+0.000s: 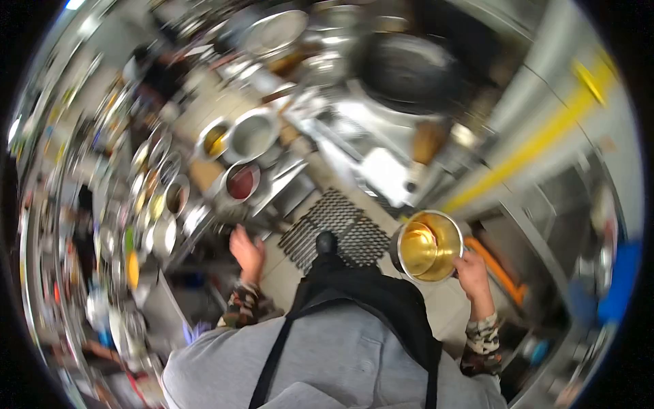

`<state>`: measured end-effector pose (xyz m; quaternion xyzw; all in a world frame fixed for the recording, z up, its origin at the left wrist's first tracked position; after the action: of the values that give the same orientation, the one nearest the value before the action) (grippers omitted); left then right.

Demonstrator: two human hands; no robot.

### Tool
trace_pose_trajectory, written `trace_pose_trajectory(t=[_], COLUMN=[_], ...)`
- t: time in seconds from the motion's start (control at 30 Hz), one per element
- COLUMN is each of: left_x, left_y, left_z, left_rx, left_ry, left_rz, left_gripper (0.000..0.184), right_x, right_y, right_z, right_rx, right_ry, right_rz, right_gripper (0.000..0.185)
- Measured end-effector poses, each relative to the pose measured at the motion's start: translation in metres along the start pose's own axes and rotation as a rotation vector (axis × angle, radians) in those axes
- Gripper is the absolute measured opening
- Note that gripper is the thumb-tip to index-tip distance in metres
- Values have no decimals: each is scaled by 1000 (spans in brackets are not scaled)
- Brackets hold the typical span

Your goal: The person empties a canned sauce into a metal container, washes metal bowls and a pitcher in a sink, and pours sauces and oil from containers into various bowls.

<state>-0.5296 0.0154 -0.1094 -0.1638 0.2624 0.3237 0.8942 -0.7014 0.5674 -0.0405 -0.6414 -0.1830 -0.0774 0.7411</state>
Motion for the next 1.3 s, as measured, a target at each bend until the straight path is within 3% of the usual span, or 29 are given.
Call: trace_pose_trajectory(t=[0.03,0.07,0.1,0.13,0.17,0.23,0.27,0.5,0.63,0.77,0.83,0.9,1.03,1.1,1.17,1.23,1.27,1.3], left_x=[14,59,78,69,68,64,54,9,104,174,191,195,210,196,181,160,157,146], left_y=[57,104,154,202,237,289,311,388,443,465,466,447,443,457,480,511,526,538], left_z=[-8,-52,-45,-68,-32,-16,-12,27,76,116,139,160,173,180,178,151,143,125], left_rx=[301,377,542,630,641,672,712,733,891,1164,1376,1342,1482,1594,1640,1717,1748,1653], left_ry=[-567,-649,-862,-1067,-1053,-1343,-1233,-1079,-960,-1128,-1351,-1342,-1187,-1443,-1369,-1358,-1341,-1123], left_rz=[-68,-367,-551,-732,-861,-977,-1044,-1243,-1507,-1577,-1502,-1547,-1493,-983,-881,-468,-447,-401], left_gripper=[72,71,73,68,68,54,44,41,38,30,29,29,31,37,45,38,38,31], right_x=[4,12,41,-4,31,36,39,54,79,68,56,61,42,42,40,17,12,4], right_y=[27,53,26,44,49,72,68,36,76,109,108,82,82,62,34,26,28,24], right_z=[34,69,81,79,113,142,152,197,233,262,262,253,237,221,190,174,170,166], right_rx=[40,82,97,37,20,-61,-104,-364,-478,-219,-288,279,280,327,389,483,561,646], right_ry=[54,108,163,173,284,414,496,884,1003,1142,1125,1222,1093,1073,852,782,745,690], right_rz=[49,91,42,-18,-13,16,32,236,349,349,334,235,115,156,115,162,220,282], right_gripper=[19,22,24,24,25,24,24,27,26,32,33,34,32,30,30,29,29,30])
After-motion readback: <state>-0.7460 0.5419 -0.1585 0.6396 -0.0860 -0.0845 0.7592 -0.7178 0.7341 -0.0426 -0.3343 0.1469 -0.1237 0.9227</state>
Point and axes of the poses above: each hand's wrist, its own x-axis away from the middle knuckle, its own z-axis out of the back of the hand, y = z × x, the point moved 5 cm from there along -x, towards the middle knuckle, and after that the axes turned 13 degrees about -x, right-handed, at the moved point
